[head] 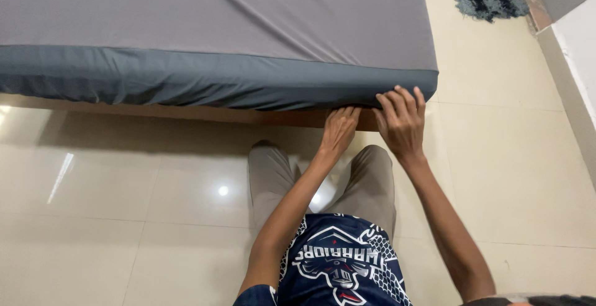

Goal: The person tucks the edges of a gray bedsheet under the mattress by hand, smoothing the surface and working along the side and corner of the bed.

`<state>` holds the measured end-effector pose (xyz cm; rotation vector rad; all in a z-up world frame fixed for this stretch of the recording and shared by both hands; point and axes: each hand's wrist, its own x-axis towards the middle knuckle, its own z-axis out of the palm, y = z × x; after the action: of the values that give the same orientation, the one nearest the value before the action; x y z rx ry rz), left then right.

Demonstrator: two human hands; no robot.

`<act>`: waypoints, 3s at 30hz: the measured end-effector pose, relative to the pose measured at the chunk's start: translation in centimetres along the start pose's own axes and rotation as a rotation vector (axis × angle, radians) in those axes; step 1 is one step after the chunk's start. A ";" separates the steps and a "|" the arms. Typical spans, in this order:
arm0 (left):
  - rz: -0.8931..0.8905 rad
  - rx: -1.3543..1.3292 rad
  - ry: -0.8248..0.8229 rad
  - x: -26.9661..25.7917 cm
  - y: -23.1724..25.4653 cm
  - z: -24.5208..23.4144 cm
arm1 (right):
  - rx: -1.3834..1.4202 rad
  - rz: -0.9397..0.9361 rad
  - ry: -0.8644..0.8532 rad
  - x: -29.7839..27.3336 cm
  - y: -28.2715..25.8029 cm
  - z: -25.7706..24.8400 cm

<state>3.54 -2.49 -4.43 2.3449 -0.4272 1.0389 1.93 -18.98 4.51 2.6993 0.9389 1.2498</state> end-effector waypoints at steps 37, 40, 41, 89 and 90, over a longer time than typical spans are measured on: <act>0.436 0.471 0.095 6.4 -2.2 -6.6 | 0.061 -0.289 -0.364 6.5 4.4 -2.7; 0.426 0.508 0.133 6.3 -1.9 -6.4 | -0.205 -0.286 -0.483 6.8 5.6 -4.5; 0.417 0.524 0.147 6.4 -1.9 -6.2 | -0.201 -0.272 -0.476 6.7 5.9 -4.4; 0.275 0.541 0.107 3.2 -8.5 -11.1 | 0.128 -0.028 -0.187 7.7 -2.3 -4.3; 0.245 0.558 0.136 3.5 -8.2 -10.8 | 0.125 -0.055 -0.156 7.7 -3.0 -3.8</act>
<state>3.50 10.24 1.41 2.7224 -0.4191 1.5920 1.59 -13.30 11.61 2.7935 1.0960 0.9852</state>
